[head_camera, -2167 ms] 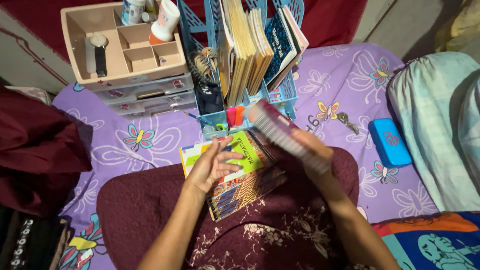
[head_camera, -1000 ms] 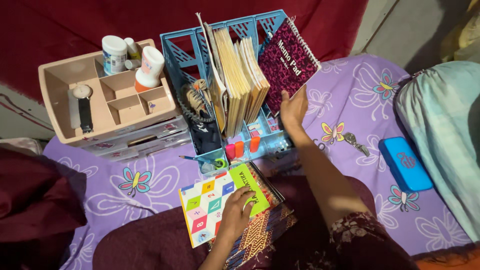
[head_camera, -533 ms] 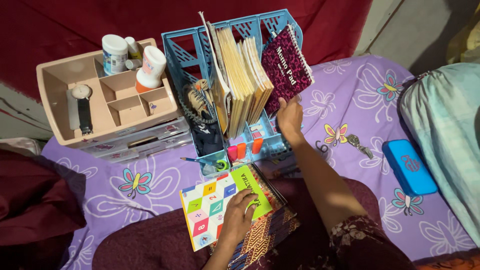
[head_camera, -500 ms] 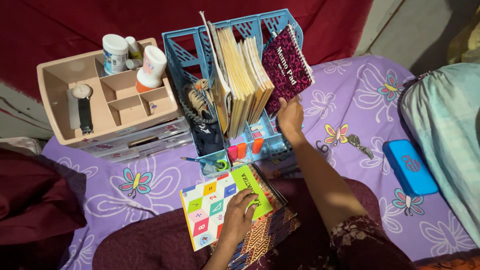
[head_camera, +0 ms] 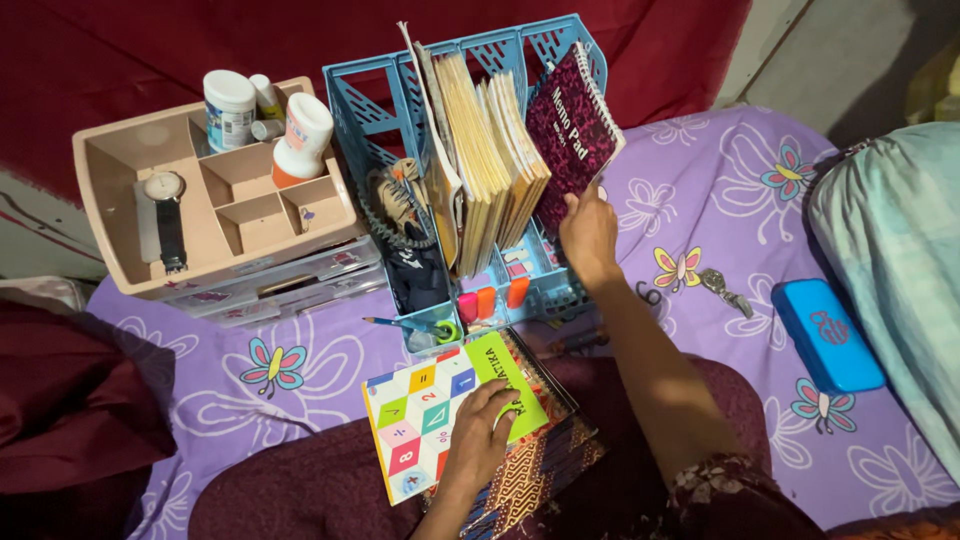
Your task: The person organizes notebooks by picking them up from their lap and placing them into a blue plastic crate divider.
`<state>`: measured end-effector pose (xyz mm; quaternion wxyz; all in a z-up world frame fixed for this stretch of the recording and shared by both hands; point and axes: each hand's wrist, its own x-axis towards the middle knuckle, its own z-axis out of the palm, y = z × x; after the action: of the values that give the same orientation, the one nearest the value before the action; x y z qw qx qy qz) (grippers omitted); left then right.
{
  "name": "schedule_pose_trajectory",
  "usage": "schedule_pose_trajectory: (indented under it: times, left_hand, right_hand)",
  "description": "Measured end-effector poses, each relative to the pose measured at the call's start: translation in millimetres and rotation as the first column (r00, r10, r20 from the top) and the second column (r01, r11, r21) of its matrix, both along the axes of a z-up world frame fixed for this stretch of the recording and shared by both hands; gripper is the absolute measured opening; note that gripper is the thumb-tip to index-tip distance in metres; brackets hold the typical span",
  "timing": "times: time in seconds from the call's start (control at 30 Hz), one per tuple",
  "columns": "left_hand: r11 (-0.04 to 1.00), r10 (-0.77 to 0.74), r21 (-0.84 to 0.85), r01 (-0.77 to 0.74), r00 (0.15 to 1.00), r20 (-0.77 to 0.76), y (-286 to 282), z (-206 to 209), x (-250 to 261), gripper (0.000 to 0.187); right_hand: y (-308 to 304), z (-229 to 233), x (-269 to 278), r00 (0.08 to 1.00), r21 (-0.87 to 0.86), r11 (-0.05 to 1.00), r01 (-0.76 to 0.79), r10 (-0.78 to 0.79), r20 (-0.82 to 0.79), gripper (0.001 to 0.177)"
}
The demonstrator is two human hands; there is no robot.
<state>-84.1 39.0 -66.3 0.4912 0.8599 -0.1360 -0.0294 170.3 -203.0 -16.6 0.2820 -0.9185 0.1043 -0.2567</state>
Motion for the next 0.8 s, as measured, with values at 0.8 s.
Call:
schedule_pose_trajectory:
  times: [0.8]
  left_hand:
    - [1.000, -0.010, -0.003, 0.010, 1.000, 0.004, 2, 1, 1, 0.030]
  right_hand:
    - [-6, -34, 13, 1.000, -0.025, 1.000, 0.004, -0.004, -0.031, 0.035]
